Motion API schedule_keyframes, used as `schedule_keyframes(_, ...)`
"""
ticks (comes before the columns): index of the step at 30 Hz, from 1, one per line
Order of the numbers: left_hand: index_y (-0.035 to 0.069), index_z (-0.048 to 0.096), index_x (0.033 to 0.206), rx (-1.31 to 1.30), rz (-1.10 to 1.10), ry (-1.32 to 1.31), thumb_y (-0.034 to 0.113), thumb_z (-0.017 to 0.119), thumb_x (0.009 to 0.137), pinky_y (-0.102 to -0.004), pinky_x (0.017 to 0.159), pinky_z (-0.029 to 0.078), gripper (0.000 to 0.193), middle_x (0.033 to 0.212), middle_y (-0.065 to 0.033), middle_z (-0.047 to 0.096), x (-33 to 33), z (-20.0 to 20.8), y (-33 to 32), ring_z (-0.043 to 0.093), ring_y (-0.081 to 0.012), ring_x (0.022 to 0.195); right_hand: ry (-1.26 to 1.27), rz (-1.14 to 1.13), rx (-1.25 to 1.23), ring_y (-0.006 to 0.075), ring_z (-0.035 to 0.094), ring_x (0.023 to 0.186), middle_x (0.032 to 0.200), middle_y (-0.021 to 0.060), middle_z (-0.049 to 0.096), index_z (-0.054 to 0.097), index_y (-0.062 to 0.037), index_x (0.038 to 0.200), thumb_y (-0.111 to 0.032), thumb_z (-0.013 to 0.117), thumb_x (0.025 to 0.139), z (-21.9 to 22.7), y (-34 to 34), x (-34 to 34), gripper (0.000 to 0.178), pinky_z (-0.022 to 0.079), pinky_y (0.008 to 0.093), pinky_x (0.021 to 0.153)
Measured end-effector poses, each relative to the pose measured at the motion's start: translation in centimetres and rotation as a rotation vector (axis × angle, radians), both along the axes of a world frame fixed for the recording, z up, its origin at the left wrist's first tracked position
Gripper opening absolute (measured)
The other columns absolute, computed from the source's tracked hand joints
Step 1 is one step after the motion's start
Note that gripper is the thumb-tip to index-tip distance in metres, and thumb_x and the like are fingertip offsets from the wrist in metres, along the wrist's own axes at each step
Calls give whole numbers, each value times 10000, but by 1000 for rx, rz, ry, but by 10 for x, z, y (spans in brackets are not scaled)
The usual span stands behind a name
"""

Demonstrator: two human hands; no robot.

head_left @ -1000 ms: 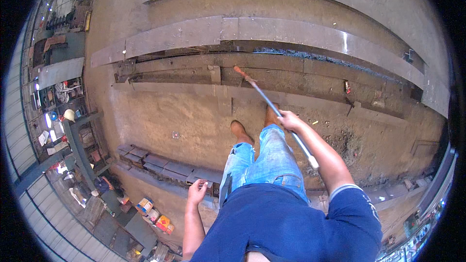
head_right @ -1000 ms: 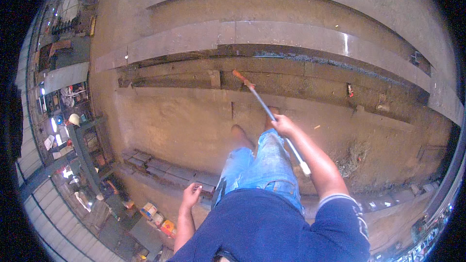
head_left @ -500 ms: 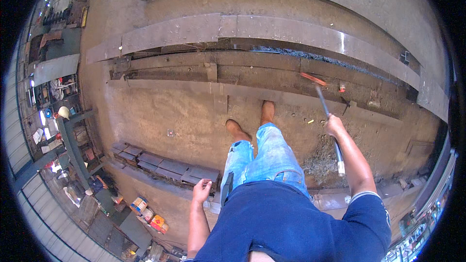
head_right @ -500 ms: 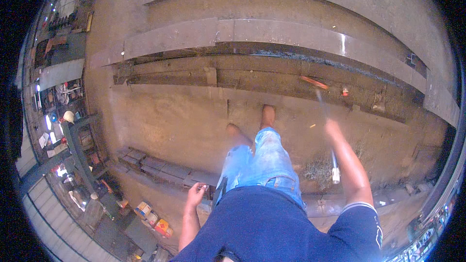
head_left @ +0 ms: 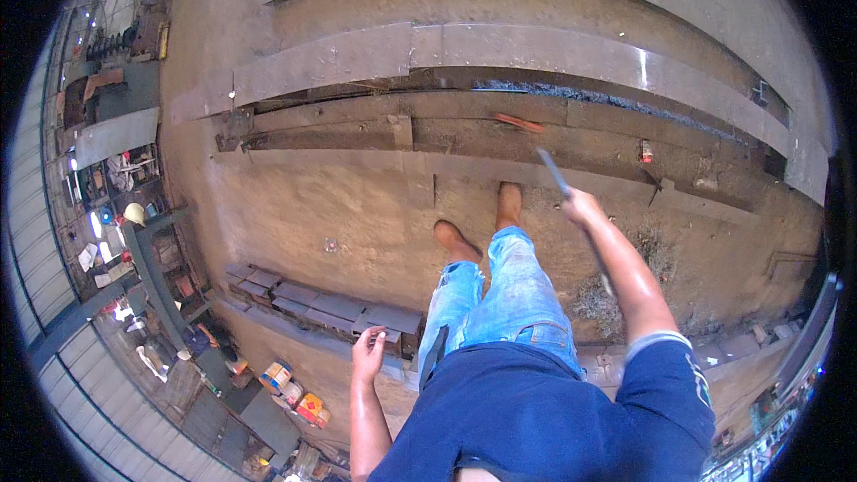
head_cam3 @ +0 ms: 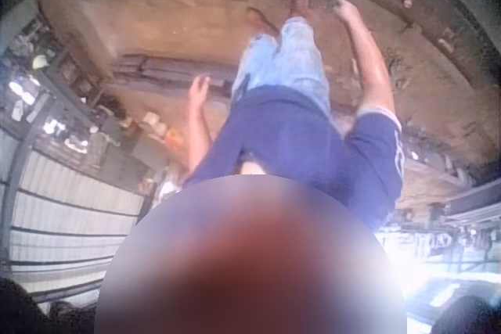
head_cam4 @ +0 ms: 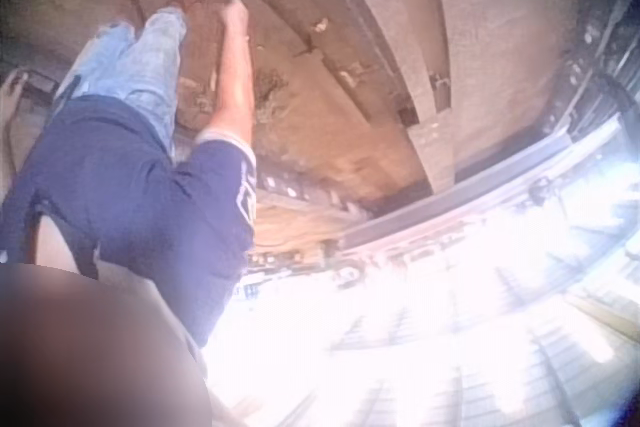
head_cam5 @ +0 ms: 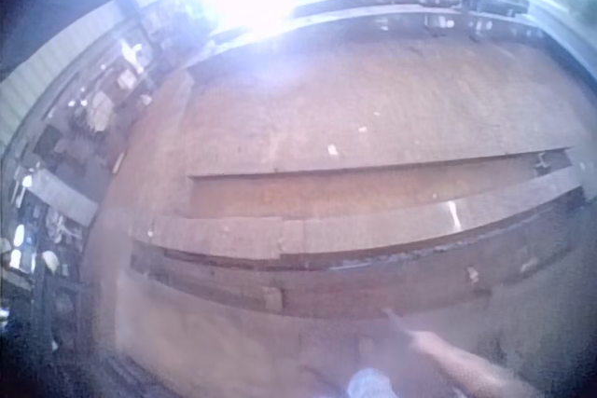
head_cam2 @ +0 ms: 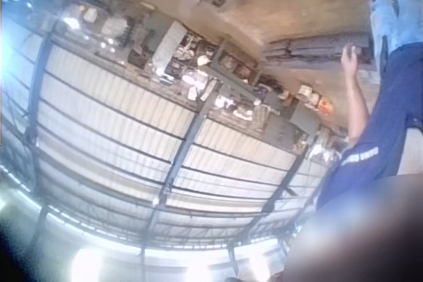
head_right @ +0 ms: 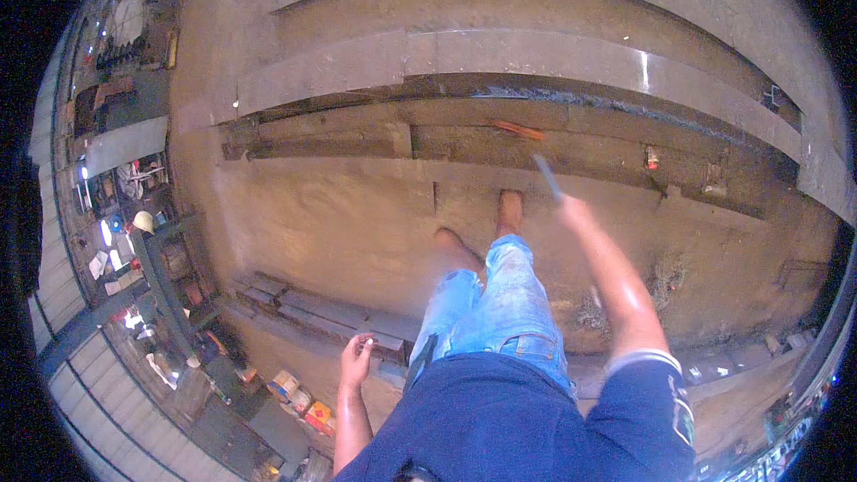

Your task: The person sweeps metal shavings and debris on a workshop floor using a broom. They gather the debris into a pile and continue sweeping around metal beams and other objects on the floor.

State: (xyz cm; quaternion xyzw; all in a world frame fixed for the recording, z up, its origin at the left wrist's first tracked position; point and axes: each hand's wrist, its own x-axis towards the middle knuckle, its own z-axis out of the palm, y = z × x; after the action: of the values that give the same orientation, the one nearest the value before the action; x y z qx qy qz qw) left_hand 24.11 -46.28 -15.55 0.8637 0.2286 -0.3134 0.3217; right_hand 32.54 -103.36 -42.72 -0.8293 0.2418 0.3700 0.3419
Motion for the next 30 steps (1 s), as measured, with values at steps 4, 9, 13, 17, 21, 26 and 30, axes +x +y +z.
schedule_keyframes(4, 44, 694, 1135, -5, -27, 68, 220, 651, 963, -325, 833, 524, 250, 1023, -86, 735, -8, -22, -9, 667, -160, 937, 270, -331, -352, 405, 638, 1136, 1200, 271, 655, 670, -19, 1181, -353, 475, 972, 0, -166, -143, 440, 499, 488, 940)
schedule_keyframes(9, 46, 704, 1110, -67, 27, 260, 250, 659, 947, -336, 840, 532, 265, 986, -112, 741, -73, -74, 20, 684, -178, 916, 326, 15, -401, 431, 657, 1065, 1137, 271, 675, 637, -3, 1230, -184, 615, 879, 77, -198, -166, 396, 531, 488, 899)
schedule_keyframes(13, 35, 706, 1097, 12, -105, 377, 306, 677, 932, -354, 829, 543, 319, 974, -138, 743, -74, -89, 39, 700, -202, 911, -33, 62, 2, 370, 687, 1028, 1094, 256, 685, 593, -113, 1332, -196, 579, 875, 118, -55, -81, 465, 534, 470, 888)
schedule_keyframes(17, 53, 690, 1125, 34, -118, 227, 256, 652, 962, -352, 814, 538, 263, 992, -99, 730, 17, -44, -17, 669, -175, 885, -140, 127, 177, 423, 663, 1027, 1080, 267, 680, 595, -108, 1313, -234, 571, 888, 61, 56, -7, 444, 526, 502, 887)
schedule_keyframes(21, 24, 670, 1142, -29, -64, -35, 217, 633, 980, -328, 881, 519, 255, 1036, -89, 712, 47, -5, -22, 657, -162, 961, 119, 158, 164, 348, 698, 996, 1077, 219, 703, 649, -74, 1168, -202, 584, 864, 45, 36, 28, 336, 548, 470, 831)
schedule_keyframes(26, 10, 677, 1125, -94, -4, 9, 209, 652, 964, -303, 869, 512, 256, 1030, -73, 710, 27, -27, -28, 656, -151, 951, 351, 108, -480, 361, 677, 1062, 1146, 175, 700, 688, -70, 1129, -200, 527, 905, -59, -228, -140, 304, 543, 464, 889)
schedule_keyframes(30, 40, 701, 1110, -8, -132, 188, 282, 674, 940, -361, 836, 542, 297, 1001, -117, 737, -41, -61, -10, 689, -208, 932, 427, -24, -616, 295, 731, 899, 958, 228, 717, 707, -39, 1053, -200, 610, 877, 14, -327, -192, 258, 568, 442, 765)
